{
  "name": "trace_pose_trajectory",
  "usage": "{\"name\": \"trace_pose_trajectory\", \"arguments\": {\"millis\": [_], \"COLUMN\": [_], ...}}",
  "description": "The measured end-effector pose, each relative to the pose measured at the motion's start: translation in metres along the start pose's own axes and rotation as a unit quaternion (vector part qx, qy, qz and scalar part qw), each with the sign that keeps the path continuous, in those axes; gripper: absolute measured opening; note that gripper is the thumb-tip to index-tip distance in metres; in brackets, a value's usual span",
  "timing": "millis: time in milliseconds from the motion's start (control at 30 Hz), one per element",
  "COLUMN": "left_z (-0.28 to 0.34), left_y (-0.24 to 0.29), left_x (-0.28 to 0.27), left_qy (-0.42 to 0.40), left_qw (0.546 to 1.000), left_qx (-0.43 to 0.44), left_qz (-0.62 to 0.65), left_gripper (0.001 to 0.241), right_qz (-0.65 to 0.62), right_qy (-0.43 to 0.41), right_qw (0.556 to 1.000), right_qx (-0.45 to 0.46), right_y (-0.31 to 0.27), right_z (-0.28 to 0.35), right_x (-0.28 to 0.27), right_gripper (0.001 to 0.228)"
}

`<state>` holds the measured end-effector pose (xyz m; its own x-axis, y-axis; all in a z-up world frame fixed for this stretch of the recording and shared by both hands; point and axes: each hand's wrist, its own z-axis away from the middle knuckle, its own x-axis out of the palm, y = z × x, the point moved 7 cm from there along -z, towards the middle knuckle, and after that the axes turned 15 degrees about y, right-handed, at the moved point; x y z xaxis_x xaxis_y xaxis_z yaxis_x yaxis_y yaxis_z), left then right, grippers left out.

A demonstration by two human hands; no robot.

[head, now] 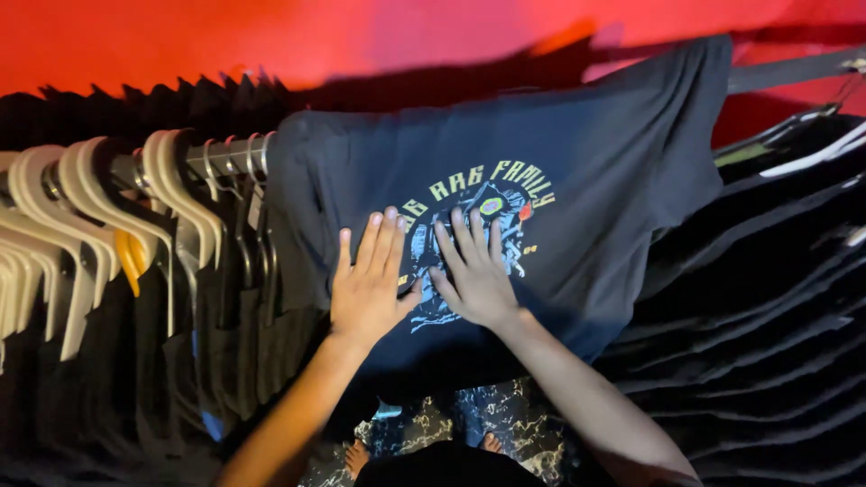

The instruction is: The person browses a clothing rack, pulling out several black t-shirts one by one to display their front and back designs. They smooth the fabric with their hands and return each shirt to the rack in sequence.

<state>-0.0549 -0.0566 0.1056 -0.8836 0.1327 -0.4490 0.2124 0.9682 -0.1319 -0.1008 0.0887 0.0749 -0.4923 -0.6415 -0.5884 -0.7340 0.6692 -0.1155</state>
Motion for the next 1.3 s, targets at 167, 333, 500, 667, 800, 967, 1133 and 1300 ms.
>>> {"name": "trace_pose_trajectory", "arguments": {"millis": [167, 333, 500, 667, 800, 967, 1133, 1300], "left_z": [-0.008, -0.008, -0.009, -0.006, -0.010, -0.009, -0.015, -0.035], "left_y": [-0.012, -0.017, -0.017, -0.018, -0.017, -0.015, -0.003, 0.036], "left_x": [-0.016, -0.022, -0.022, -0.020, -0.025, -0.022, -0.018, -0.017], "left_qy": [-0.037, -0.072, -0.057, -0.044, -0.052, -0.053, -0.037, -0.005], "left_qw": [0.996, 0.988, 0.985, 0.984, 0.984, 0.985, 0.989, 0.994], "left_qx": [-0.018, -0.020, -0.026, -0.025, -0.020, -0.017, -0.024, -0.062], "left_qz": [0.084, 0.135, 0.164, 0.169, 0.169, 0.163, 0.143, 0.090], "left_gripper": [0.099, 0.102, 0.086, 0.083, 0.089, 0.096, 0.092, 0.076], "right_qz": [0.056, 0.061, 0.069, 0.066, 0.057, 0.055, 0.040, 0.011], "right_qy": [-0.077, -0.170, -0.157, -0.165, -0.144, -0.133, -0.041, 0.115], "right_qw": [0.995, 0.983, 0.985, 0.983, 0.987, 0.988, 0.997, 0.992], "right_qx": [-0.006, 0.046, 0.035, 0.040, 0.036, 0.047, 0.052, 0.059], "right_y": [0.018, 0.032, 0.035, 0.032, 0.024, 0.020, 0.028, 0.019], "right_z": [0.084, 0.113, 0.119, 0.118, 0.112, 0.107, 0.070, -0.012], "right_x": [0.026, 0.023, 0.019, 0.017, 0.007, -0.004, -0.018, -0.045], "right_gripper": [0.065, 0.063, 0.065, 0.066, 0.064, 0.062, 0.028, 0.072]}}
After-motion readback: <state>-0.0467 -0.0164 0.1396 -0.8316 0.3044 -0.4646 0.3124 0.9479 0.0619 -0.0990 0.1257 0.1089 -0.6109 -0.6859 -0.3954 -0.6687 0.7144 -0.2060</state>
